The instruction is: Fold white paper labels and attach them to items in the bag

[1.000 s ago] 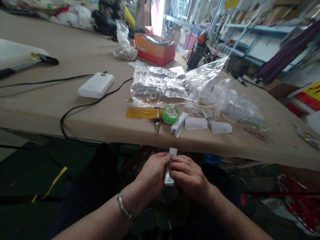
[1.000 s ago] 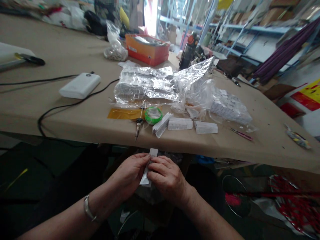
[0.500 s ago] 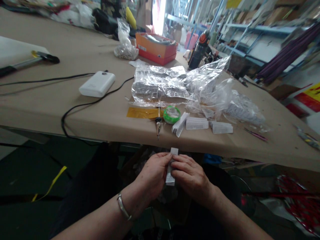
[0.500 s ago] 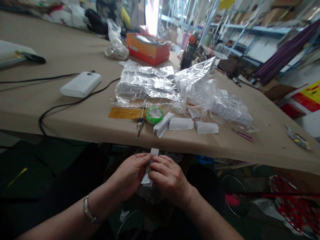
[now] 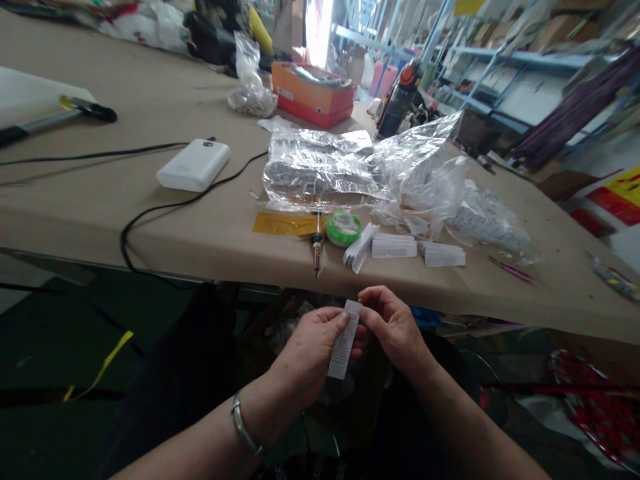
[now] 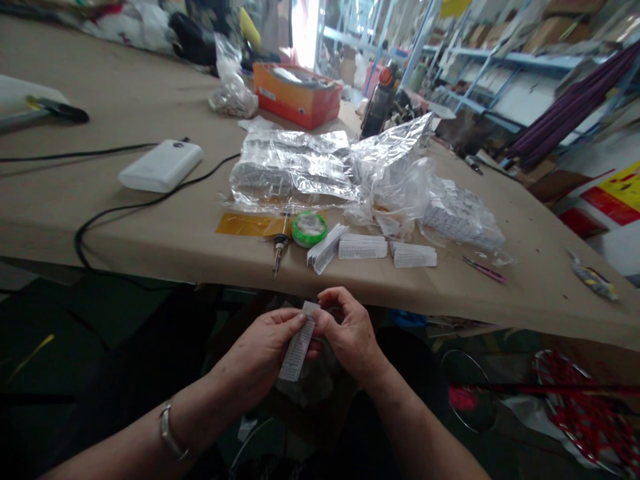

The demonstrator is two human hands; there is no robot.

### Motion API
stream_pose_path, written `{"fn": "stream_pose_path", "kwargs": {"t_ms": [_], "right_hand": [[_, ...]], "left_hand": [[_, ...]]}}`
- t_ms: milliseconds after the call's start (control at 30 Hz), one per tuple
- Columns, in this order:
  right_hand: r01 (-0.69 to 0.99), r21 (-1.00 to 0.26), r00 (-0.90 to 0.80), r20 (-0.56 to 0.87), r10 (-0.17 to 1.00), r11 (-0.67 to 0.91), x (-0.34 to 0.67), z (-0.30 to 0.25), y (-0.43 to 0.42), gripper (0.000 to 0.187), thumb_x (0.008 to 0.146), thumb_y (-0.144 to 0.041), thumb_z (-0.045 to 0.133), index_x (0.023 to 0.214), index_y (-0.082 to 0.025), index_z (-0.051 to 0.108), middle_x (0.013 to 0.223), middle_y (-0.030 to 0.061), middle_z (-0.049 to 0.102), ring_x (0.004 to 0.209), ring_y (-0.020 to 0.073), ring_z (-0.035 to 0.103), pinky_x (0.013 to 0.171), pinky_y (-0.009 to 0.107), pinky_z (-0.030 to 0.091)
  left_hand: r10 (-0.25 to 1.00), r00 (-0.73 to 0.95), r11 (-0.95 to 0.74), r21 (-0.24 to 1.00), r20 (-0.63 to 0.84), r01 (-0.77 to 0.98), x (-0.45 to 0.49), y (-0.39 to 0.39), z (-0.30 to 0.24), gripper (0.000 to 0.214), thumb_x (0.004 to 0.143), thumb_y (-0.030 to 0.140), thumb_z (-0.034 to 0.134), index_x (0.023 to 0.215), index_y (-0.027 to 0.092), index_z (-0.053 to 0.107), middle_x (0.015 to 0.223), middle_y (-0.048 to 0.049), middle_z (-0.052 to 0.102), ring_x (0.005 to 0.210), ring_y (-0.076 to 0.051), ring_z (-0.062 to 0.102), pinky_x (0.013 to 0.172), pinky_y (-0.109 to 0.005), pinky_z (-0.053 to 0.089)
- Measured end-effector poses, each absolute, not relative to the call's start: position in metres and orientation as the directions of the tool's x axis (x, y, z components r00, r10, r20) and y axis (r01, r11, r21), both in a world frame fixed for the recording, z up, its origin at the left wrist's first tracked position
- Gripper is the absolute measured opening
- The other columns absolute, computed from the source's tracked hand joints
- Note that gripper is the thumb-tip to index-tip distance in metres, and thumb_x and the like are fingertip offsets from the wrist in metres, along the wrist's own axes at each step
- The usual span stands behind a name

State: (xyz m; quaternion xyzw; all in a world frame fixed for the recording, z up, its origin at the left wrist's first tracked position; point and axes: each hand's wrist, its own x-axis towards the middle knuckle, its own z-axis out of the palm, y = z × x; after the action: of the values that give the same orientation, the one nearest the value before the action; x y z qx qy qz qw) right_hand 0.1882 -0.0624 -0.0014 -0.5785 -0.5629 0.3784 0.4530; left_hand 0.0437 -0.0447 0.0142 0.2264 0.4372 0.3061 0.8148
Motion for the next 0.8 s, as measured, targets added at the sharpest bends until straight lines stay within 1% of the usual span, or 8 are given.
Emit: {"fn": "stream_pose_path", "kwargs": {"t_ms": [67,133,333,467,567,667,733,800], "right_hand": [[0.193,-0.976,0.027,-0.094,0.995,-0.097,0.184,0.001,-0.057,0.02,0.079,-0.037,0.061,0.079,-0.018,0.056,0.063,-0.0035,0.055,0.055,0.0093,0.05,0.051,0.02,0.042],[0.121,-0.976,0.007,-0.183,0.983,-0.182,0.18,0.002,-0.054,0.022,0.078,-0.037,0.061,0.07,-0.018,0.053,0.052,-0.0064,0.048,0.047,0.0074,0.043,0.045,0.019,0.036],[0.126,-0.973,0.005,-0.195,0.981,-0.194,0.173,-0.001,-0.058,0.015,0.077,-0.03,0.059,0.07,-0.018,0.054,0.053,-0.0064,0.05,0.044,0.0068,0.042,0.044,0.019,0.035],[0.125,-0.982,0.008,-0.141,0.99,-0.141,0.173,-0.006,-0.06,0.013,0.077,-0.028,0.06,0.07,-0.017,0.056,0.061,-0.004,0.053,0.055,0.0085,0.048,0.052,0.019,0.041],[-0.002,-0.99,-0.057,-0.144,0.988,-0.144,0.176,-0.01,-0.06,0.017,0.075,-0.031,0.065,0.084,-0.017,0.06,0.073,-0.0013,0.06,0.062,0.0097,0.055,0.056,0.02,0.045],[-0.145,-0.966,-0.29,-0.165,0.943,-0.214,0.182,-0.013,-0.06,0.041,0.071,-0.036,0.069,0.107,-0.019,0.059,0.101,0.0061,0.064,0.081,0.0161,0.063,0.068,0.026,0.052],[-0.192,-0.945,-0.456,-0.154,0.877,-0.266,0.186,-0.015,-0.058,0.044,0.068,-0.039,0.072,0.105,-0.019,0.061,0.119,0.0106,0.059,0.099,0.0227,0.062,0.08,0.034,0.052],[-0.239,-0.923,-0.549,-0.129,0.826,-0.303,0.188,-0.016,-0.057,0.041,0.064,-0.042,0.075,0.094,-0.017,0.063,0.127,0.0124,0.055,0.11,0.027,0.058,0.088,0.039,0.049]], "left_hand": [[0.712,0.447,0.687,0.671,-0.542,-0.28,0.042,-0.047,0.013,0.018,0.075,0.029,0.067,0.08,0.011,0.065,0.068,-0.0057,0.067,0.054,-0.012,0.059,0.054,-0.024,0.046],[0.714,0.488,0.666,0.702,-0.503,-0.252,0.04,-0.048,0.01,0.02,0.074,0.031,0.067,0.077,0.011,0.066,0.067,-0.0048,0.066,0.054,-0.011,0.058,0.053,-0.022,0.044],[0.592,0.64,0.738,0.649,-0.491,-0.184,0.03,-0.047,0.001,0.016,0.075,0.028,0.064,0.075,0.012,0.063,0.067,-0.0041,0.063,0.051,-0.011,0.056,0.052,-0.024,0.042],[0.548,0.682,0.778,0.594,-0.484,-0.203,0.026,-0.046,-0.003,0.017,0.074,0.029,0.065,0.075,0.012,0.061,0.063,-0.0031,0.061,0.053,-0.013,0.058,0.056,-0.028,0.045],[0.515,0.72,0.794,0.575,-0.465,-0.197,0.022,-0.045,-0.001,0.018,0.074,0.031,0.066,0.077,0.014,0.06,0.062,-0.0018,0.059,0.053,-0.014,0.058,0.055,-0.028,0.045],[0.452,0.783,0.803,0.577,-0.428,-0.149,0.017,-0.046,0.003,0.019,0.077,0.033,0.063,0.079,0.014,0.061,0.063,-0.003,0.06,0.054,-0.014,0.058,0.055,-0.026,0.045],[0.404,0.818,0.807,0.581,-0.409,-0.108,0.015,-0.047,0.005,0.019,0.078,0.033,0.06,0.078,0.013,0.062,0.065,-0.0041,0.06,0.054,-0.014,0.059,0.055,-0.026,0.045],[0.375,0.837,0.806,0.586,-0.4,-0.081,0.014,-0.05,0.006,0.02,0.08,0.032,0.058,0.078,0.013,0.062,0.066,-0.0046,0.06,0.054,-0.014,0.059,0.057,-0.027,0.045]]}}
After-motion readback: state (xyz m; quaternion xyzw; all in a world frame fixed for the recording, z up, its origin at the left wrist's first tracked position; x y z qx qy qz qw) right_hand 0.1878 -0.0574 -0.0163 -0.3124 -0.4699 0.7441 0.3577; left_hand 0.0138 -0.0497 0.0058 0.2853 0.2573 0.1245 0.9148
